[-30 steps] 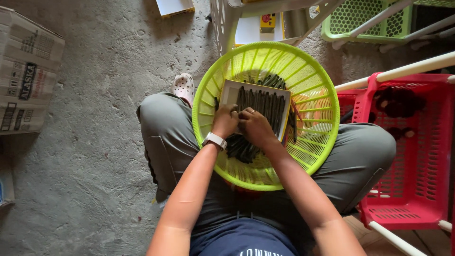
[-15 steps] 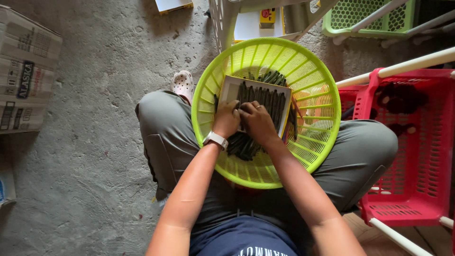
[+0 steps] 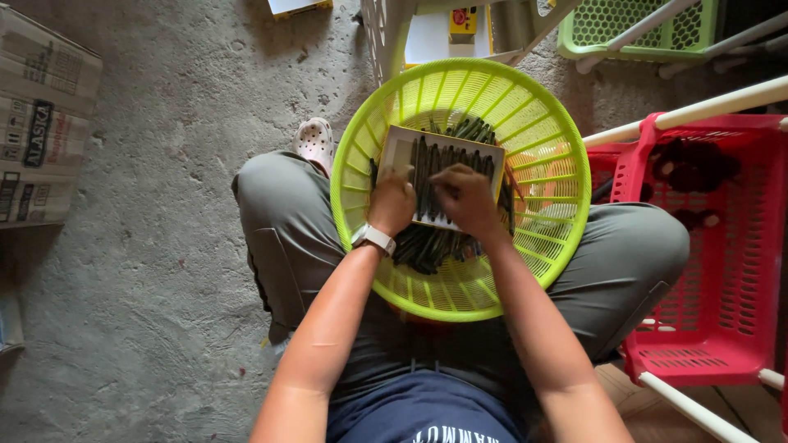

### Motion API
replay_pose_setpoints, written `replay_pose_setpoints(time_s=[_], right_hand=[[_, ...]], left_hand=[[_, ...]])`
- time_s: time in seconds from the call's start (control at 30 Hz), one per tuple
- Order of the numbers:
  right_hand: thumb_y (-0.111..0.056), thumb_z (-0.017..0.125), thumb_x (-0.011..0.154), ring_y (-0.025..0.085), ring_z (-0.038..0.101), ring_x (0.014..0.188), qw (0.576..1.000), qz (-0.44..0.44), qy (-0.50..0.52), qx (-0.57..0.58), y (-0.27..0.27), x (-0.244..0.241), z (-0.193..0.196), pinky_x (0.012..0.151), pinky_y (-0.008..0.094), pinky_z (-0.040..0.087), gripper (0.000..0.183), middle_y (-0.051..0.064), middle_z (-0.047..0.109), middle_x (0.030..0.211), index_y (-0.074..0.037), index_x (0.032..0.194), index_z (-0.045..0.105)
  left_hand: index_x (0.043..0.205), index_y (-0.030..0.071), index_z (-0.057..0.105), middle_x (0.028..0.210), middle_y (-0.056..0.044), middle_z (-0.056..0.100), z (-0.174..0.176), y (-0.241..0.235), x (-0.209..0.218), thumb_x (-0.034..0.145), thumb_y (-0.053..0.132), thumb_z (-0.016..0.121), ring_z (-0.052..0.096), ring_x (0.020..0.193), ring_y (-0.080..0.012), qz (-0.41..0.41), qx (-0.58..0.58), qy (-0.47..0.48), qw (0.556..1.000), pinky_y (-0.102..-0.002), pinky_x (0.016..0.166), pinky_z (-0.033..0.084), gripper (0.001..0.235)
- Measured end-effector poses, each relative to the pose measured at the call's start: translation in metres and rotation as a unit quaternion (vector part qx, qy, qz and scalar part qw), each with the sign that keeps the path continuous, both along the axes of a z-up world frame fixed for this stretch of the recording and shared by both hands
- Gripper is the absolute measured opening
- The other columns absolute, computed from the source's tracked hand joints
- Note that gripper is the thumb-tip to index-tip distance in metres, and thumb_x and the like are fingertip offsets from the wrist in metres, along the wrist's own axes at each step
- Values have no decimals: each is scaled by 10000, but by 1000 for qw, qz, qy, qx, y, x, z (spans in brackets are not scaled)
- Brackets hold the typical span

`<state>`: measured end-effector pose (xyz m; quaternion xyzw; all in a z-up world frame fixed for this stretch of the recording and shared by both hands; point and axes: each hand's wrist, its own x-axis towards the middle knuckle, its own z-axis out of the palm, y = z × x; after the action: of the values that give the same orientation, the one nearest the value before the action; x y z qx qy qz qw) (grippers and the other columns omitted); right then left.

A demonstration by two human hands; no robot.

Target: The person places bundles of pencils into small cardboard boxes, ensuring they are aligned before closing the boxes.

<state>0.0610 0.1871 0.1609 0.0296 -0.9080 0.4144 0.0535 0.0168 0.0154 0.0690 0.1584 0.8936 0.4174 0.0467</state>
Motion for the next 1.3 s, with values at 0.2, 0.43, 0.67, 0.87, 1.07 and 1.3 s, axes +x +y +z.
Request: replay_pose_setpoints(time_s=[0.2,0.43,0.67,0.87,1.07,1.3], right_hand=[[-141,733,782,359,715,711,957,88,-273,-43,-1,34,17,631,463,574,225,152,738,904,-101,995,795],[-176,671,836,344,709,802,908,273,-136,286,-30,76,-27,684,489,548,114,144,706,882,-126,904,748],[-131,744,826,282,730,874,957,279,-45,72,-38,60,45,714,396,586,152,108,744,991,-121,971,791],[-49,771,908,154,730,838,977,41,-39,-208,-8,37,59,724,284,608,162,91,761,980,-8,1064,755],[-94,759,941,109,715,836,936,-150,-18,-317,1,0,44,751,265,602,260,74,758,980,27,1153,670],[-109,713,962,120,716,883,948,-132,-31,-287,-6,-54,-29,774,296,629,306,67,753,1001,26,1236,686]], left_hand=[[1157,60,697,1099,-210,686,79,-2,1,900,70,594,660,1034,-422,-34,132,27,990,-484,914,533,278],[1087,62,724,1020,-193,688,93,-8,4,919,77,614,665,976,-414,-63,144,-19,987,-469,863,538,201],[1087,69,746,1015,-158,716,93,-18,1,923,109,645,705,838,-306,-40,167,-86,981,-382,767,566,197],[1064,27,754,888,-142,740,81,-27,-4,1012,231,651,686,764,-188,-11,238,-129,963,-330,704,539,235],[1024,9,767,800,-113,749,75,-29,-5,990,285,702,656,713,-128,-2,247,-145,958,-291,669,530,285],[1034,10,758,832,-156,769,61,-28,-6,822,152,767,748,719,-236,4,150,-155,977,-365,697,590,256]])
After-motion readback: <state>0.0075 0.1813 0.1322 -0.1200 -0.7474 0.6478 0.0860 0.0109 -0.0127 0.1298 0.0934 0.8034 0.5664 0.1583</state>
